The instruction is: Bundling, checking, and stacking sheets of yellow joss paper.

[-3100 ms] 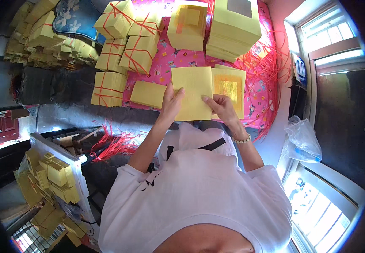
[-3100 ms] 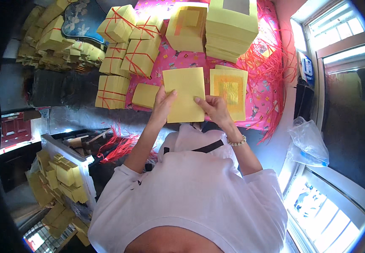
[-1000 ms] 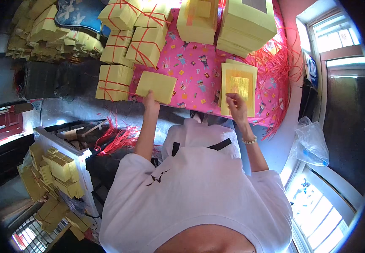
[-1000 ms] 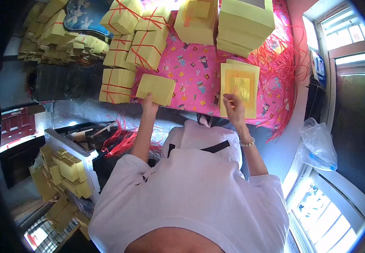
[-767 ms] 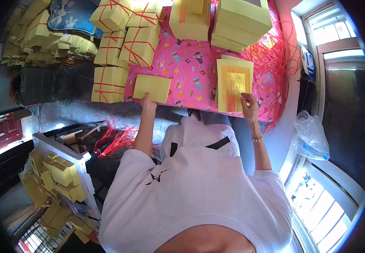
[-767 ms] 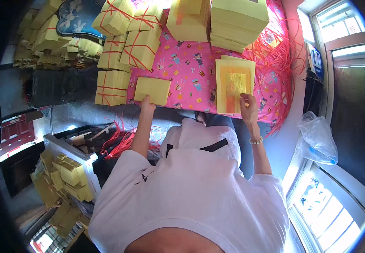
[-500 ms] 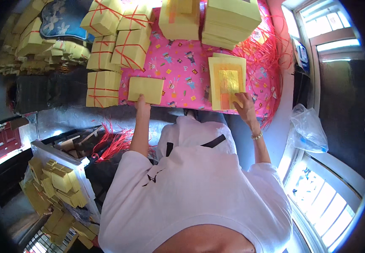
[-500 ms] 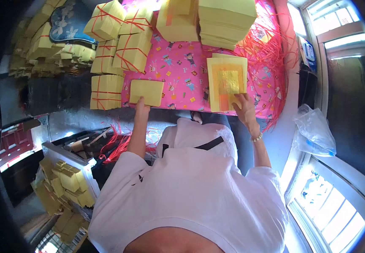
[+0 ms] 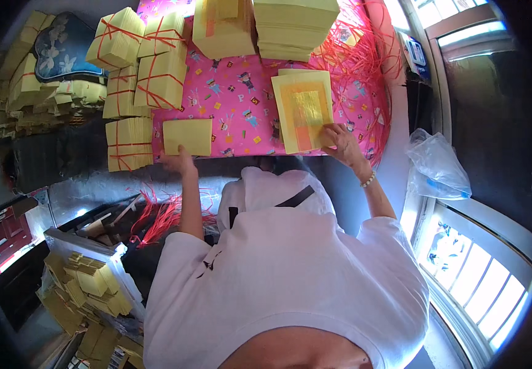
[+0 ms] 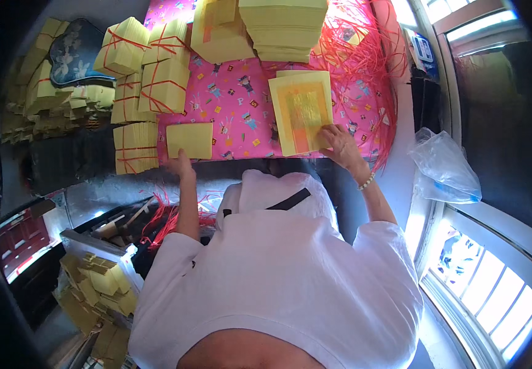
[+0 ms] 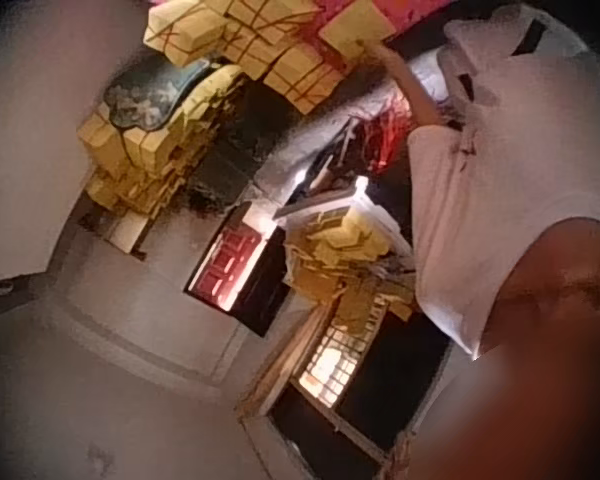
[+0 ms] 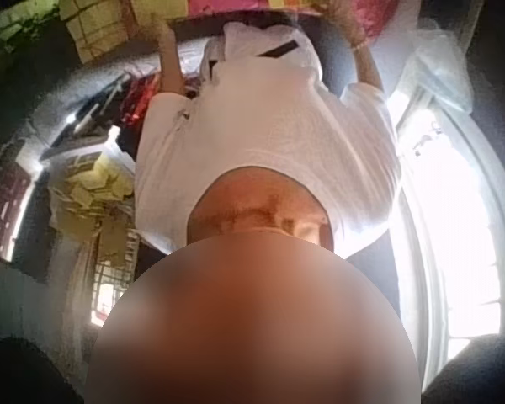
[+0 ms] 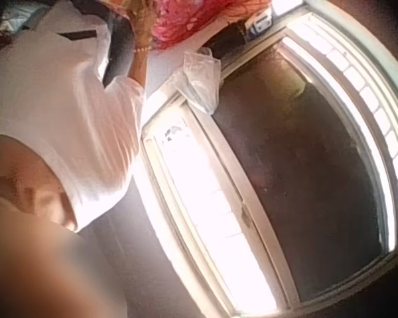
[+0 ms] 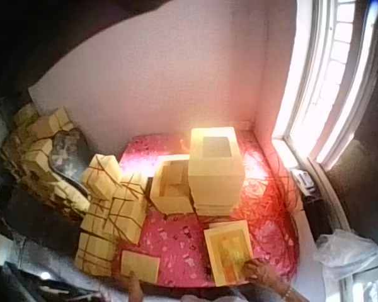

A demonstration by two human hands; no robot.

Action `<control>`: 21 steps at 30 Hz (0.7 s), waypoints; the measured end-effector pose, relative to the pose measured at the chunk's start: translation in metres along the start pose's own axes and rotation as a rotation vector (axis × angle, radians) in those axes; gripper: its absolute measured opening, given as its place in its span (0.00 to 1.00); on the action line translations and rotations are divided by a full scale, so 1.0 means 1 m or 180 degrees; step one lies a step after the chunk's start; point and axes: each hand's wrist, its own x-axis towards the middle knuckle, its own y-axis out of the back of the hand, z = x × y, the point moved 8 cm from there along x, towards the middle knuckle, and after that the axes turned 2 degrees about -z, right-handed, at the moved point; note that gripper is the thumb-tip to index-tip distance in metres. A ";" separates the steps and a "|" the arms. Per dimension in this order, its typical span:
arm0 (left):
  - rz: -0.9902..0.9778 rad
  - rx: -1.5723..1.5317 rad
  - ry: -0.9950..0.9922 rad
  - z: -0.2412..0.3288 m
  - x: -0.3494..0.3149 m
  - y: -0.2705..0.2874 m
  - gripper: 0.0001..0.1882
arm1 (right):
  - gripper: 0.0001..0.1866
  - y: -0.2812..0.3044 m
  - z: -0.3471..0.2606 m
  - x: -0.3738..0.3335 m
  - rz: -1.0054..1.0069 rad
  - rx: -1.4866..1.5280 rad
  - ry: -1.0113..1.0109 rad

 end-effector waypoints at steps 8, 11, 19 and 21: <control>-0.3907 -0.1716 -0.3311 0.181 -0.253 0.014 0.12 | 0.08 0.004 0.017 0.003 0.0035 0.0838 0.0390; -0.3973 -0.1336 -0.3901 0.197 -0.304 0.018 0.16 | 0.07 0.007 0.017 0.006 0.0093 0.0874 0.0480; -0.3715 -0.0686 -0.4206 0.190 -0.332 -0.012 0.19 | 0.06 0.003 0.025 0.011 -0.0092 0.1015 0.0498; -0.3747 -0.0770 -0.4162 0.191 -0.330 -0.014 0.19 | 0.06 0.001 0.029 0.011 -0.0051 0.1007 0.0524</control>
